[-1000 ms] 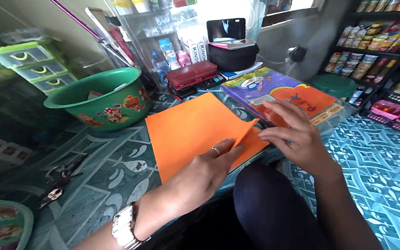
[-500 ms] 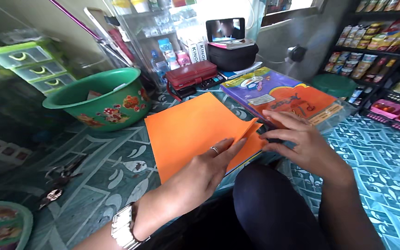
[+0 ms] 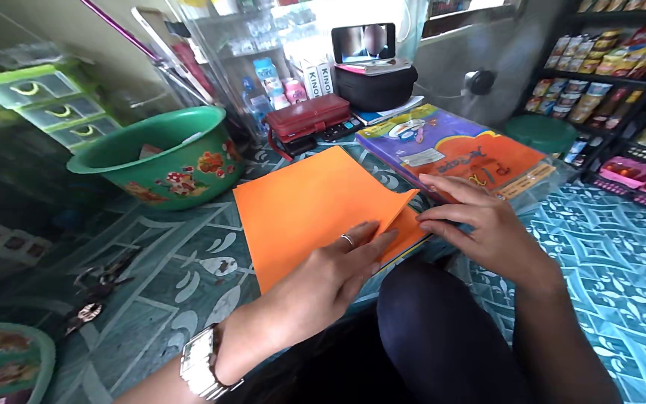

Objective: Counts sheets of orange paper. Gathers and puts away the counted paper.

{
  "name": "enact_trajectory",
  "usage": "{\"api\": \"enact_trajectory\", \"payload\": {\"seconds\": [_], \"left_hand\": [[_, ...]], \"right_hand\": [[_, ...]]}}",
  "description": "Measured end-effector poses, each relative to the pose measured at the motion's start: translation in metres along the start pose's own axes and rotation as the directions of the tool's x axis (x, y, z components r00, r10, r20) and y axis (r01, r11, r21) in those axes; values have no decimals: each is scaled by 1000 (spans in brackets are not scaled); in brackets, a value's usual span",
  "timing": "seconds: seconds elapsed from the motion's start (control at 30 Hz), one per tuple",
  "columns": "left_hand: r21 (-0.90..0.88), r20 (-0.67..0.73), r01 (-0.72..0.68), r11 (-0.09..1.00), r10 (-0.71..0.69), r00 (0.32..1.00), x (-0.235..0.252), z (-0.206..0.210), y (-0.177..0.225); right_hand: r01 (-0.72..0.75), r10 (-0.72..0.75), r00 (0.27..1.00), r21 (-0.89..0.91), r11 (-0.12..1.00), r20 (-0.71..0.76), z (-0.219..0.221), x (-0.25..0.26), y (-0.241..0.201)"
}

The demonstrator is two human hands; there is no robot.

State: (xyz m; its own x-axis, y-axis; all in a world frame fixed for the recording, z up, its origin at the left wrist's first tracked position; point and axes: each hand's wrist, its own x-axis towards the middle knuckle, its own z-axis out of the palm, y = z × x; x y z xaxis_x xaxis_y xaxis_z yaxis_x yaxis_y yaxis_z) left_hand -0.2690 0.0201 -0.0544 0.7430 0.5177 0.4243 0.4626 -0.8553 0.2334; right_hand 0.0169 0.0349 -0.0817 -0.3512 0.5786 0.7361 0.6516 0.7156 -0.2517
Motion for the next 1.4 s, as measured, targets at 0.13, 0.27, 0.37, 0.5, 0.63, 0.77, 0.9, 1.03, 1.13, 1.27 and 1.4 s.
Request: {"api": "enact_trajectory", "payload": {"seconds": [0.13, 0.27, 0.37, 0.5, 0.63, 0.77, 0.9, 1.03, 1.13, 1.27, 1.4], "left_hand": [[-13, 0, -9, 1000, 9, 1000, 1, -1, 1], [-18, -9, -14, 1000, 14, 1000, 0, 0, 0], [-1, -19, -7, 1000, 7, 1000, 0, 2, -1], [-18, -7, -15, 1000, 15, 1000, 0, 1, 0], [-34, 12, -7, 999, 8, 1000, 0, -2, 1], [-27, 11, -3, 1000, 3, 1000, 1, -3, 1], [-42, 16, -13, 999, 13, 1000, 2, -5, 2], [-26, 0, -11, 1000, 11, 1000, 1, -3, 2], [-15, -9, -6, 1000, 6, 1000, 1, -3, 1], [-14, -18, 2, 1000, -2, 1000, 0, 0, 0], [-10, -18, 4, 1000, -5, 1000, 0, 1, -1]], "right_hand": [[19, -19, 1000, 25, 1000, -9, 0, 1, 0], [53, -53, 995, -3, 999, -89, 4, 4, -1], [57, -59, 985, -17, 998, -162, 7, 7, -4], [-24, 13, 978, -49, 999, -208, 3, 5, -5], [-79, 76, 995, -37, 996, -69, -7, -1, -3], [-32, 33, 999, -28, 999, 28, -2, -4, 1], [-27, 27, 999, -17, 1000, 29, -1, -3, 1], [-29, 30, 999, -15, 999, 41, -3, -4, 0], [-26, 26, 999, -16, 1000, 38, -2, -4, 1], [-16, 17, 999, -30, 999, 30, 0, -3, 2], [-6, 5, 998, 4, 1000, 61, 2, -4, 4]]}}
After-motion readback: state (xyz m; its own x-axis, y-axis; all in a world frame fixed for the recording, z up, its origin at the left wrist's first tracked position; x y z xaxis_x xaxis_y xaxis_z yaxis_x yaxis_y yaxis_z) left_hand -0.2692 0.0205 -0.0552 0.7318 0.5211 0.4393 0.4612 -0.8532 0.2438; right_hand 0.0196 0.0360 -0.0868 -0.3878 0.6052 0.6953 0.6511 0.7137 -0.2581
